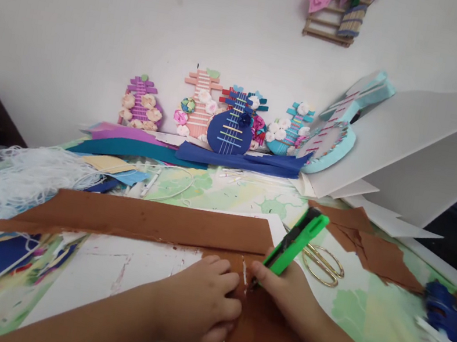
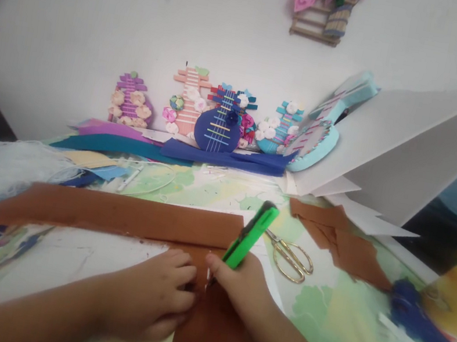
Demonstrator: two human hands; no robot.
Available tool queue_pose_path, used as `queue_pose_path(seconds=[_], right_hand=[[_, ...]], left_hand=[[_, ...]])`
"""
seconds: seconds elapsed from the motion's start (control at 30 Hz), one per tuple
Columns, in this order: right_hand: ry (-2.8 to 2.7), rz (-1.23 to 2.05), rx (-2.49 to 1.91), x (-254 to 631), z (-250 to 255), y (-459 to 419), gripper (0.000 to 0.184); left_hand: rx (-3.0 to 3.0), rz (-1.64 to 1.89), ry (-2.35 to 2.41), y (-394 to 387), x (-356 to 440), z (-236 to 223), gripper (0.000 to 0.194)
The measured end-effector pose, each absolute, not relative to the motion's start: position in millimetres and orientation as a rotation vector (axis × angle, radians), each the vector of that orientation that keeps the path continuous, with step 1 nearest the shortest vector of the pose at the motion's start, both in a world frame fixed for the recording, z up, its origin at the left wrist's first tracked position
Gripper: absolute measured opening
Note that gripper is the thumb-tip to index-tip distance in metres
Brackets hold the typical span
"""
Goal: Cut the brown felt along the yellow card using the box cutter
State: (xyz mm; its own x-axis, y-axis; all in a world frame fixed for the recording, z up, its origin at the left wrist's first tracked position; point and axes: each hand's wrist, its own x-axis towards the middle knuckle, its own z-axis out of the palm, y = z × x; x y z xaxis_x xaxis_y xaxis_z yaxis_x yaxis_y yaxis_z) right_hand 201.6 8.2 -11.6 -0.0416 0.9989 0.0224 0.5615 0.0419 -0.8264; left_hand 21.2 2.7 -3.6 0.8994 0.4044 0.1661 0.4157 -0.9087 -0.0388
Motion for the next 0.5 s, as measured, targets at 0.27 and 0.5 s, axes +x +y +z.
queue_pose_path(seconds=[0.27,0.5], right_hand=[[-1.685,0.832,-1.58,202.3,-11.9,9.9,0.028],[-1.757,0.78,-1.595,200.2,-10.7,8.5,0.027]], left_hand=[[-2.994,-0.217,-0.724,3.2,23.1,-2.0,0.015],[-2.984,-0.17,-0.715,2.6,22.0,-1.6,0.02]])
